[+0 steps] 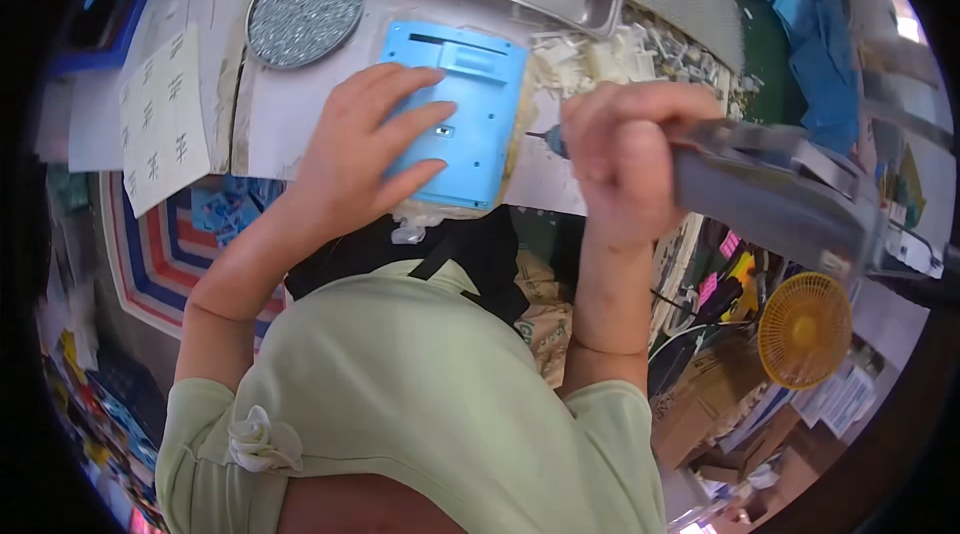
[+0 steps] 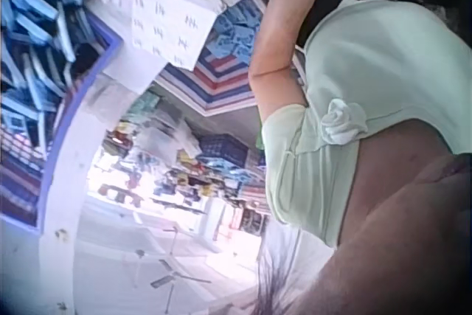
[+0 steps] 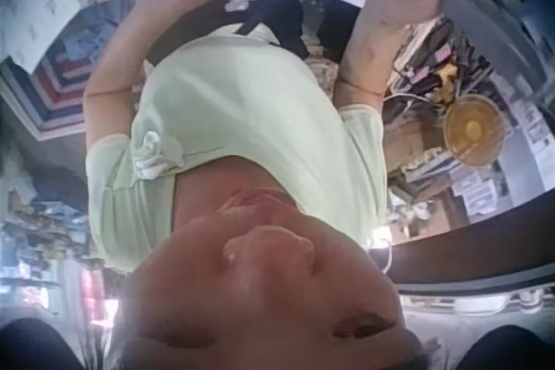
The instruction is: Manually assembling and soldering components into a plastic electronic casing.
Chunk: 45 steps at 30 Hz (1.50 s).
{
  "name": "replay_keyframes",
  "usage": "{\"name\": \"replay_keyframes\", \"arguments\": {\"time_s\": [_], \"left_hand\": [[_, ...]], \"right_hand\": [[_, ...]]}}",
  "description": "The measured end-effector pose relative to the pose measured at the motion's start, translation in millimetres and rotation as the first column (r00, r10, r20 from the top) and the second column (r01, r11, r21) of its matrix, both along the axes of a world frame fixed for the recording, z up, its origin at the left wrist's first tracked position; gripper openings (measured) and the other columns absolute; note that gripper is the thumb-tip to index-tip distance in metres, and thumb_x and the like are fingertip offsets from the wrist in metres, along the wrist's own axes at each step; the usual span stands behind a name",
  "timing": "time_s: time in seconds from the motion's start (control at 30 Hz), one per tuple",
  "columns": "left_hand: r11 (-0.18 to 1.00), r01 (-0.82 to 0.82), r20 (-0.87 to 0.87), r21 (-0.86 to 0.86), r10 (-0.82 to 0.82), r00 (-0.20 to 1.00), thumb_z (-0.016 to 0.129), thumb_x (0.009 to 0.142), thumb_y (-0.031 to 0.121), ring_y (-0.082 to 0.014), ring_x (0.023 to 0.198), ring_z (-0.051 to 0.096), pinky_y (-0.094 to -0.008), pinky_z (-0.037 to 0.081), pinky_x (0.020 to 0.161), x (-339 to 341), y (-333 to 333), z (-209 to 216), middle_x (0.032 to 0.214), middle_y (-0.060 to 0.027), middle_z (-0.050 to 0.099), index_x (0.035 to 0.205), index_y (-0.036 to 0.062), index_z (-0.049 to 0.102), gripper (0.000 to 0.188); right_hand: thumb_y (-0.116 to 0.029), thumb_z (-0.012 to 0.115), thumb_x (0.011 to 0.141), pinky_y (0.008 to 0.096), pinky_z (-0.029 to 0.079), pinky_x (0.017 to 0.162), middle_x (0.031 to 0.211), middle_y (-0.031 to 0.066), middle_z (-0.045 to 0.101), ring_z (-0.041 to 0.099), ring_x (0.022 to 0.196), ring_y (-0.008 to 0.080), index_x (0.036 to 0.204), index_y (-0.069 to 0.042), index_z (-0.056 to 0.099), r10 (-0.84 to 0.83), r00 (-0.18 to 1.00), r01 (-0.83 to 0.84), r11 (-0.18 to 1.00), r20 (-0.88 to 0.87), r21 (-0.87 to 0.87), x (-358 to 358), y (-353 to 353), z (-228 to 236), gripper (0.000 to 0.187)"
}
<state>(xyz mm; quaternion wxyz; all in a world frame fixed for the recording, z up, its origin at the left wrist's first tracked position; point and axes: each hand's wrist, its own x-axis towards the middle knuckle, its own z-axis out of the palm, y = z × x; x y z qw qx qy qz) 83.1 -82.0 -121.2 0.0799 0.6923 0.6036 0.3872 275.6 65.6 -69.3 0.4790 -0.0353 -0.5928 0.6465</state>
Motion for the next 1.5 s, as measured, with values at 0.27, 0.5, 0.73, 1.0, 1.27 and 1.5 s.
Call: {"name": "replay_keyframes", "arguments": {"time_s": [0.27, 0.5, 0.73, 1.0, 1.27, 1.5], "left_hand": [[0.984, 0.046, -0.188, -0.173, -0.078, 0.979, 0.079, 0.08, 0.028, -0.0368, 0.138, 0.047, -0.0556, 0.032, 0.115, 15, 16, -10, 0.152, -0.0092, 0.053, 0.126, 0.0128, 0.069, 0.049], [0.985, 0.03, -0.162, -0.173, -0.058, 0.985, 0.079, 0.08, 0.027, -0.0368, 0.138, 0.047, -0.0556, 0.032, 0.115, 15, 12, -14, 0.152, -0.0092, 0.053, 0.126, 0.0137, 0.069, 0.048], [0.998, -0.001, -0.042, -0.068, -0.002, 0.999, 0.08, 0.078, 0.028, -0.0345, 0.131, 0.05, -0.0541, 0.036, 0.111, 3, 27, -13, 0.145, -0.0096, 0.056, 0.119, 0.0129, 0.071, 0.045], [0.974, 0.014, -0.17, 0.227, 0.025, 0.985, 0.082, 0.08, 0.017, -0.0398, 0.127, 0.056, -0.0578, 0.039, 0.111, -48, 21, 42, 0.143, -0.0175, 0.055, 0.117, 0.0083, 0.06, 0.044], [0.091, -0.912, 0.705, -0.4, 0.666, -0.242, 0.055, 0.103, 0.042, -0.0175, 0.091, 0.063, -0.0351, 0.052, 0.08, -148, -372, -141, 0.099, -0.0054, 0.063, 0.118, 0.0063, 0.059, 0.039], [-0.231, -0.485, 0.336, -0.843, 0.477, -0.812, 0.06, 0.101, 0.039, -0.0406, 0.124, 0.06, -0.0554, 0.05, 0.1, -42, -497, -362, 0.136, -0.0227, 0.06, 0.141, -0.0087, 0.05, 0.062]], "right_hand": [[-0.012, 0.061, 0.098, 0.0321, 0.041, 0.052, 0.068, 0.004, 0.052, 0.046, 0.053, 0.0133, 0.106, -0.003, 0.053, -0.084, 0.994, 0.088, 0.994, 0.071, -0.059, 6, 2, -23, 0.015], [-0.024, 0.062, 0.1, 0.0325, 0.04, 0.053, 0.061, 0.0009, 0.05, 0.045, 0.05, 0.0141, 0.102, -0.007, 0.053, -0.016, 0.985, 0.021, 0.999, 0.173, -0.028, 24, -34, -7, 0.019], [-0.02, 0.072, 0.096, 0.0314, 0.043, 0.056, 0.069, 0.0048, 0.055, 0.051, 0.058, 0.0151, 0.101, -0.002, 0.053, 0.039, 0.996, -0.029, 0.993, 0.084, -0.117, 28, -36, -17, 0.026], [-0.026, 0.056, 0.099, 0.0319, 0.036, 0.056, 0.061, -0.0001, 0.047, 0.046, 0.056, 0.0126, 0.109, -0.006, 0.055, 0.034, 0.998, -0.032, 0.999, -0.057, 0.026, 36, 16, 35, 0.023], [-0.024, 0.057, 0.102, 0.0295, 0.036, 0.058, 0.062, -0.0015, 0.046, 0.042, 0.052, 0.0105, 0.113, -0.006, 0.055, -0.064, 0.998, 0.064, 0.997, 0.011, 0.043, 58, 42, 28, 0.022], [-0.024, 0.063, 0.099, 0.0279, 0.031, 0.051, 0.063, -0.001, 0.043, 0.038, 0.051, 0.0107, 0.109, -0.006, 0.053, 0.009, 0.997, -0.007, 1.0, 0.077, -0.02, 3, 40, 28, 0.023]]}}
